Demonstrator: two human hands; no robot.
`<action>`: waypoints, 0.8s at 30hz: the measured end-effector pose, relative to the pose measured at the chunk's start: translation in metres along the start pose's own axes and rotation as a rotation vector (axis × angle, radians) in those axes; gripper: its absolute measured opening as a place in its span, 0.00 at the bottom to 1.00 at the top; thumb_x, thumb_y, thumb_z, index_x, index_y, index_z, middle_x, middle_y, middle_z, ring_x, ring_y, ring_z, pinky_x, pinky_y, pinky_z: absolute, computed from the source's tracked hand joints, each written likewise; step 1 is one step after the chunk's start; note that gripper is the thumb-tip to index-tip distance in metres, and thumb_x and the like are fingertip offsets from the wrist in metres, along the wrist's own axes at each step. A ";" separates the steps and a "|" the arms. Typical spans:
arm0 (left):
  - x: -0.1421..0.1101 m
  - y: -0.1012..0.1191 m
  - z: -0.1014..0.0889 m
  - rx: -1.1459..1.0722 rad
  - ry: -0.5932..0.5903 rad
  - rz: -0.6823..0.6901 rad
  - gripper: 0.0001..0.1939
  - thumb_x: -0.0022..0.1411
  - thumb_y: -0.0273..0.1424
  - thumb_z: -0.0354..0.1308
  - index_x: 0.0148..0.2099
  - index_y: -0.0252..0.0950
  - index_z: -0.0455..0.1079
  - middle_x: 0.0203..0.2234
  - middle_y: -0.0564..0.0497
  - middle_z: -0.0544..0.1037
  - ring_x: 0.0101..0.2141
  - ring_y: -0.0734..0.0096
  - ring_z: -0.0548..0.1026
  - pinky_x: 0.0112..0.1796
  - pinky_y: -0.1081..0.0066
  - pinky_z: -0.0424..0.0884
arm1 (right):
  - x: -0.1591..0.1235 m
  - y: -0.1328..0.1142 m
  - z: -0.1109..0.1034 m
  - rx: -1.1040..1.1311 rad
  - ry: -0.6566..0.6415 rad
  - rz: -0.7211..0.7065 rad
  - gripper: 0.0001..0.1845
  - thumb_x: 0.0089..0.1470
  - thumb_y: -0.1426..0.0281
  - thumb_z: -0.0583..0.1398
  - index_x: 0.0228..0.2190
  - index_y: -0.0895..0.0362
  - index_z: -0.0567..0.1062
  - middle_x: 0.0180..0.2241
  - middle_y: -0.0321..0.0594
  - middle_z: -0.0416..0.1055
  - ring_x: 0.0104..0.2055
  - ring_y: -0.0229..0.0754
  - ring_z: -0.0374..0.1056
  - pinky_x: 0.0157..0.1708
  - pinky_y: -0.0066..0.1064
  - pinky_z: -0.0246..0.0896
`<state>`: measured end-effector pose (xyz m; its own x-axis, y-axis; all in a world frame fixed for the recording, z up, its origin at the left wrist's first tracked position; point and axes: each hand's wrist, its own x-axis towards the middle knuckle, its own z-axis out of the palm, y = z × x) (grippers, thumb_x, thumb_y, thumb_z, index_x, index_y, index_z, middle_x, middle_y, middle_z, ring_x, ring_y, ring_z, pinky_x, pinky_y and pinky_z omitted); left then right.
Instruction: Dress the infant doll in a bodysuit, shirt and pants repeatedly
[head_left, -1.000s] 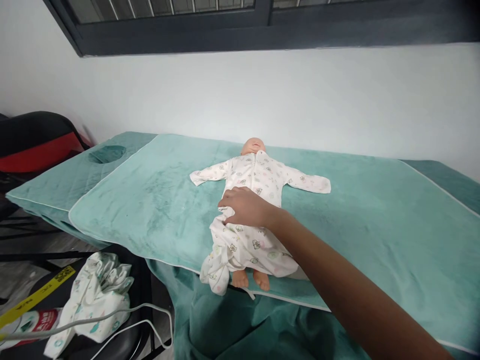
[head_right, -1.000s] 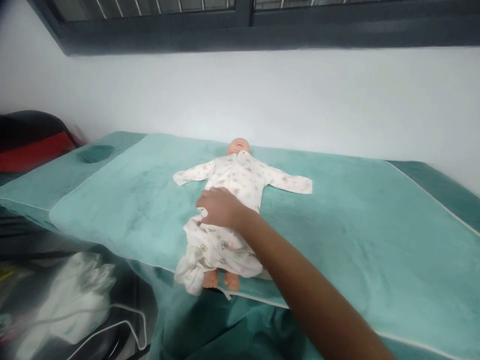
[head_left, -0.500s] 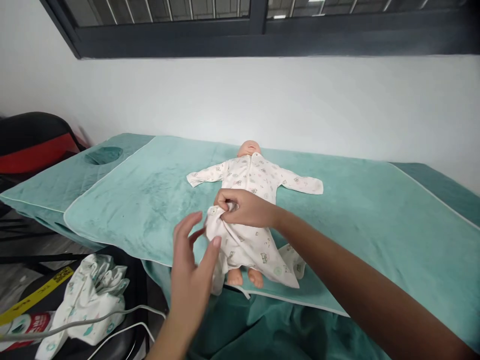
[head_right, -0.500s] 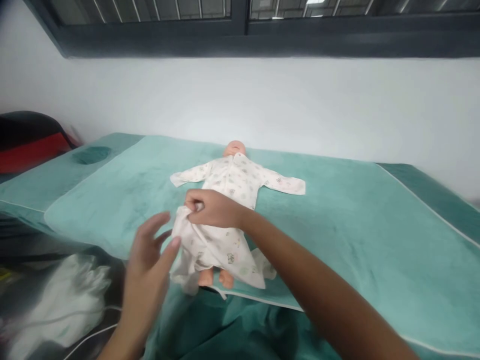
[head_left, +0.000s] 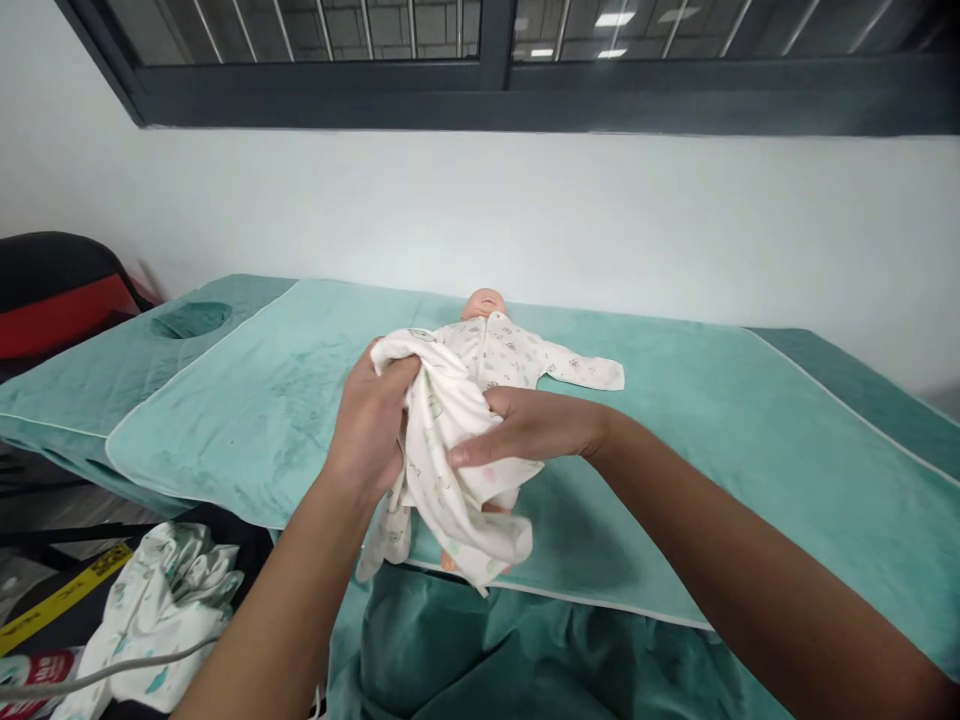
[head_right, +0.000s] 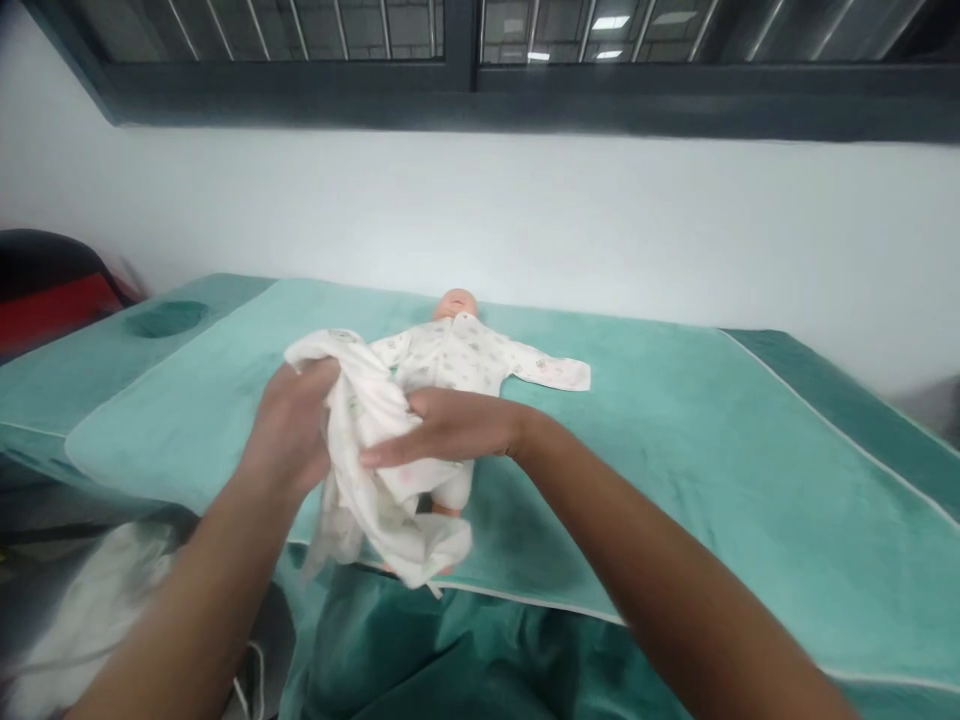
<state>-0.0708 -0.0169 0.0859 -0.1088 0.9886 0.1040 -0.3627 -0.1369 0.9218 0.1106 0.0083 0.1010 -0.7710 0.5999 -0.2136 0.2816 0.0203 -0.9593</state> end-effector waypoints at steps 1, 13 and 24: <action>0.000 -0.001 -0.002 0.019 -0.075 -0.052 0.11 0.56 0.34 0.62 0.42 0.36 0.72 0.30 0.51 0.78 0.31 0.66 0.76 0.32 0.71 0.71 | 0.000 0.001 -0.002 0.035 0.077 -0.047 0.21 0.48 0.54 0.67 0.36 0.59 0.78 0.36 0.41 0.77 0.38 0.42 0.72 0.36 0.31 0.68; -0.013 -0.033 -0.005 -0.195 -0.156 -0.306 0.25 0.58 0.41 0.64 0.55 0.37 0.71 0.40 0.45 0.82 0.38 0.58 0.80 0.43 0.62 0.75 | 0.002 0.049 0.032 0.604 0.159 -0.129 0.28 0.46 0.52 0.67 0.44 0.57 0.75 0.37 0.43 0.77 0.41 0.46 0.74 0.40 0.35 0.71; -0.032 -0.050 -0.033 0.005 -0.571 -0.619 0.24 0.45 0.35 0.73 0.45 0.32 0.77 0.33 0.42 0.82 0.32 0.53 0.81 0.32 0.65 0.76 | -0.003 0.074 0.028 0.847 0.413 -0.254 0.26 0.50 0.52 0.65 0.44 0.58 0.76 0.41 0.46 0.77 0.47 0.47 0.73 0.46 0.36 0.70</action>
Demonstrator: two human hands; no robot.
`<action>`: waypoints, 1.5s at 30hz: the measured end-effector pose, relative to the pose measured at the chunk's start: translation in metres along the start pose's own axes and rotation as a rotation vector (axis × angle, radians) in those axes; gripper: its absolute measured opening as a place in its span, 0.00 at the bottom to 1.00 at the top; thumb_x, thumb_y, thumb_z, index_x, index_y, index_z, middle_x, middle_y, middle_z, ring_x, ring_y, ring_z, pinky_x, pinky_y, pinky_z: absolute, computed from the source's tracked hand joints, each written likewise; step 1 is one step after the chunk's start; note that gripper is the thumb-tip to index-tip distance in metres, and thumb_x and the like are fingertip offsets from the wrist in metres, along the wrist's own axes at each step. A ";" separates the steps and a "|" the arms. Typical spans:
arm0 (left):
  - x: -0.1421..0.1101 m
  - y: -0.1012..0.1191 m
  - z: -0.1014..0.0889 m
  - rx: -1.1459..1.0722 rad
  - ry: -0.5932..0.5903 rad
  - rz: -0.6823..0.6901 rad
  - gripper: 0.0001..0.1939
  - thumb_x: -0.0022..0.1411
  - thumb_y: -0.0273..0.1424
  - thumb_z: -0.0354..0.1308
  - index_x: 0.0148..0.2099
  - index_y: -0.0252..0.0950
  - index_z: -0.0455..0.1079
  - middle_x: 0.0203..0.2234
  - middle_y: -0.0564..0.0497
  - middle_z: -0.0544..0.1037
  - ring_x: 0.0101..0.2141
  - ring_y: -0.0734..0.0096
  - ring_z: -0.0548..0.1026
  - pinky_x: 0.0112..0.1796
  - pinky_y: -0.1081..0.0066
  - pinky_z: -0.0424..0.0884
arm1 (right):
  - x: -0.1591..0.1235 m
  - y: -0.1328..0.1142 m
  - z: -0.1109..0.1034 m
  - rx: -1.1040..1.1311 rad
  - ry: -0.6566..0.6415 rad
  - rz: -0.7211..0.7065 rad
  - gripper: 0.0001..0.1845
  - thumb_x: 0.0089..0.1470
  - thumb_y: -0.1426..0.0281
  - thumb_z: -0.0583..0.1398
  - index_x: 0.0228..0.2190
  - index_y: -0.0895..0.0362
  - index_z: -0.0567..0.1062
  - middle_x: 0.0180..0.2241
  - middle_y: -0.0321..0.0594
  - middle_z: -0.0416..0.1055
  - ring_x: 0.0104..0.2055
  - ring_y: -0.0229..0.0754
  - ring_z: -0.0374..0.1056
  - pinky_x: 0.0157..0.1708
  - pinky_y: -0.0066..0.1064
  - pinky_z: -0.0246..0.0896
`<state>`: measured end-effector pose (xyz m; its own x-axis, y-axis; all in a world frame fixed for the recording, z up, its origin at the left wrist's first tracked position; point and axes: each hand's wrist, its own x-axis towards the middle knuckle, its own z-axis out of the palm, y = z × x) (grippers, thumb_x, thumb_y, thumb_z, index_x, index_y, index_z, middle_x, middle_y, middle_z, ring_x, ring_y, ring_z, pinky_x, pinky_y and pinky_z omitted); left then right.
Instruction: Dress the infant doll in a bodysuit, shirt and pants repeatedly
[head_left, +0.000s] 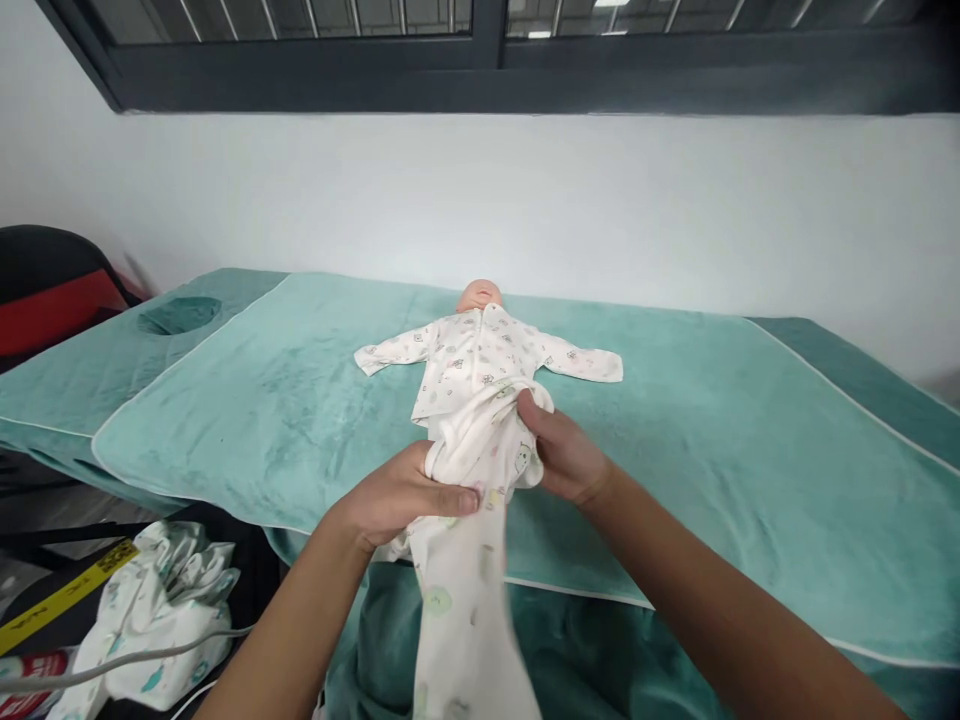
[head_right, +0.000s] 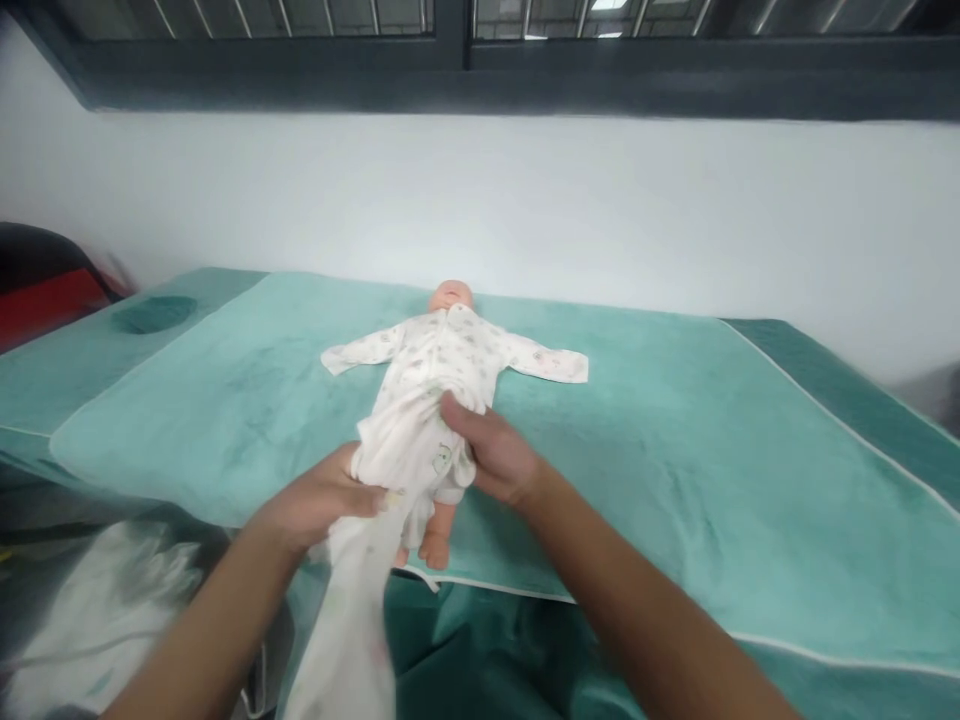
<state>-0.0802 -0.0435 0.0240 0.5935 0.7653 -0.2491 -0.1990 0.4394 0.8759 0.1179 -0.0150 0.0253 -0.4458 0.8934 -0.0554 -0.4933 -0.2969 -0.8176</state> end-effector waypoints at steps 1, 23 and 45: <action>0.002 -0.001 0.000 -0.026 0.040 0.037 0.24 0.46 0.35 0.72 0.46 0.32 0.77 0.34 0.42 0.83 0.34 0.53 0.81 0.35 0.64 0.76 | -0.001 0.001 0.002 0.016 0.019 0.013 0.28 0.50 0.50 0.64 0.45 0.58 0.75 0.41 0.46 0.77 0.47 0.48 0.73 0.46 0.37 0.70; -0.050 -0.068 0.031 0.707 0.371 -0.041 0.12 0.60 0.27 0.48 0.41 0.37 0.72 0.34 0.49 0.79 0.35 0.63 0.75 0.37 0.69 0.69 | -0.106 0.102 -0.016 -0.588 0.247 0.065 0.11 0.56 0.66 0.59 0.24 0.56 0.70 0.26 0.35 0.68 0.30 0.40 0.63 0.30 0.30 0.57; 0.005 -0.018 0.015 0.722 0.253 0.076 0.14 0.60 0.23 0.46 0.44 0.41 0.68 0.33 0.56 0.74 0.34 0.69 0.71 0.35 0.73 0.64 | -0.060 0.104 -0.012 0.050 0.517 -0.077 0.14 0.42 0.67 0.68 0.35 0.51 0.75 0.32 0.37 0.76 0.36 0.47 0.71 0.35 0.36 0.66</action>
<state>-0.0620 -0.0549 0.0130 0.3846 0.9037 -0.1881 0.3777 0.0318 0.9254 0.1026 -0.0956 -0.0635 0.0142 0.9593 -0.2820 -0.5511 -0.2279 -0.8028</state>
